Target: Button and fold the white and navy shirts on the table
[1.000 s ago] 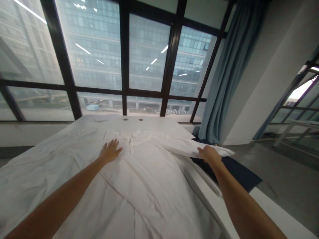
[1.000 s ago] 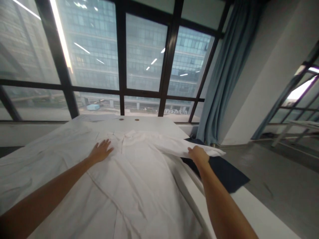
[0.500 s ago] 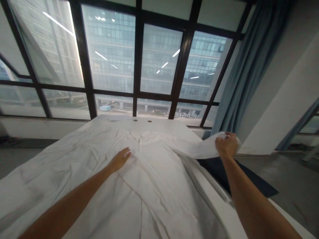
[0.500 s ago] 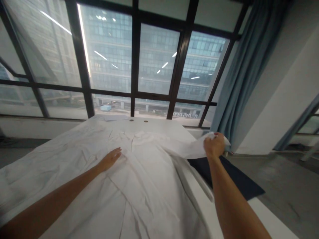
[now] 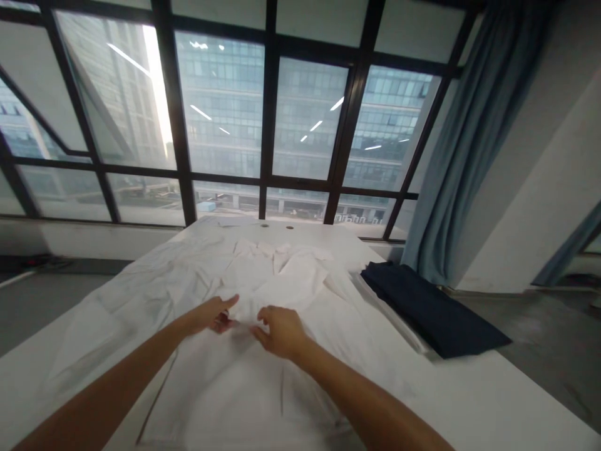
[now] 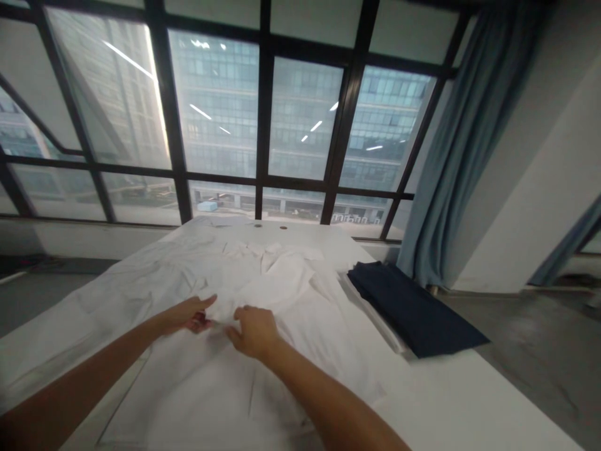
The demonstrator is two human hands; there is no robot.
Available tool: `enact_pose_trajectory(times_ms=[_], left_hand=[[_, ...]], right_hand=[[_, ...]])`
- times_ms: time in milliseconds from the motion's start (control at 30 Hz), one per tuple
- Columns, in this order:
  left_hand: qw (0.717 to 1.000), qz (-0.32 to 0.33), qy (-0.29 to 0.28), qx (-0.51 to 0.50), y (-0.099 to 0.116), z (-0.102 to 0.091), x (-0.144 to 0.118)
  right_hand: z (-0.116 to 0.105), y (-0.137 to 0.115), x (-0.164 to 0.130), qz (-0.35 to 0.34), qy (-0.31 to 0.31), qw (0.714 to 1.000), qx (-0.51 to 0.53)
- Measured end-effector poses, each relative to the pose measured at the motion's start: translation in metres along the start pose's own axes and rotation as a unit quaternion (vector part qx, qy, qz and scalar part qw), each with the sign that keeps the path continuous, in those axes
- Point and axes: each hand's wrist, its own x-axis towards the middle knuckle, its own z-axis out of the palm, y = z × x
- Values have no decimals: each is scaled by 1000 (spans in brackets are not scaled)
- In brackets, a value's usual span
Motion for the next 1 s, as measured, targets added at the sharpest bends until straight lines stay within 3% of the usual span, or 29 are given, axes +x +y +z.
enact_pose_trajectory(times_ms=[133, 233, 300, 367, 467, 500, 567, 633, 700, 800, 900, 1000], left_hand=[[997, 24, 51, -57, -18, 4, 2], [988, 98, 120, 15, -17, -4, -3], [978, 149, 122, 84, -12, -15, -13], [971, 189, 70, 126, -5, -27, -26], [957, 228, -83, 160, 0, -37, -40], [951, 231, -110, 172, 0, -36, -41], [952, 212, -85, 204, -4, -29, -41], [954, 172, 7, 245, -11, -17, -39], [950, 128, 56, 280, -16, -6, -38], [944, 88, -4, 318, -13, 4, -46], [935, 79, -64, 340, 6, 4, -59], [949, 54, -90, 296, 26, -2, -72]], right_hand=[[-5, 63, 10, 77, 15, 996, -43], [-4, 107, 12, 92, -23, 995, -28], [1, 126, 11, 102, -33, 994, 1], [6, 137, 10, 114, -26, 993, 14], [8, 141, 12, 120, -23, 993, 1], [8, 142, 13, 120, -26, 992, -5], [4, 143, 16, 123, -29, 992, -20], [0, 148, 18, 139, -19, 989, -41], [-4, 158, 20, 164, 2, 984, -70], [-9, 181, 23, 210, 40, 969, -120], [-9, 208, 25, 242, 58, 955, -162], [-7, 232, 27, 239, 49, 954, -173]])
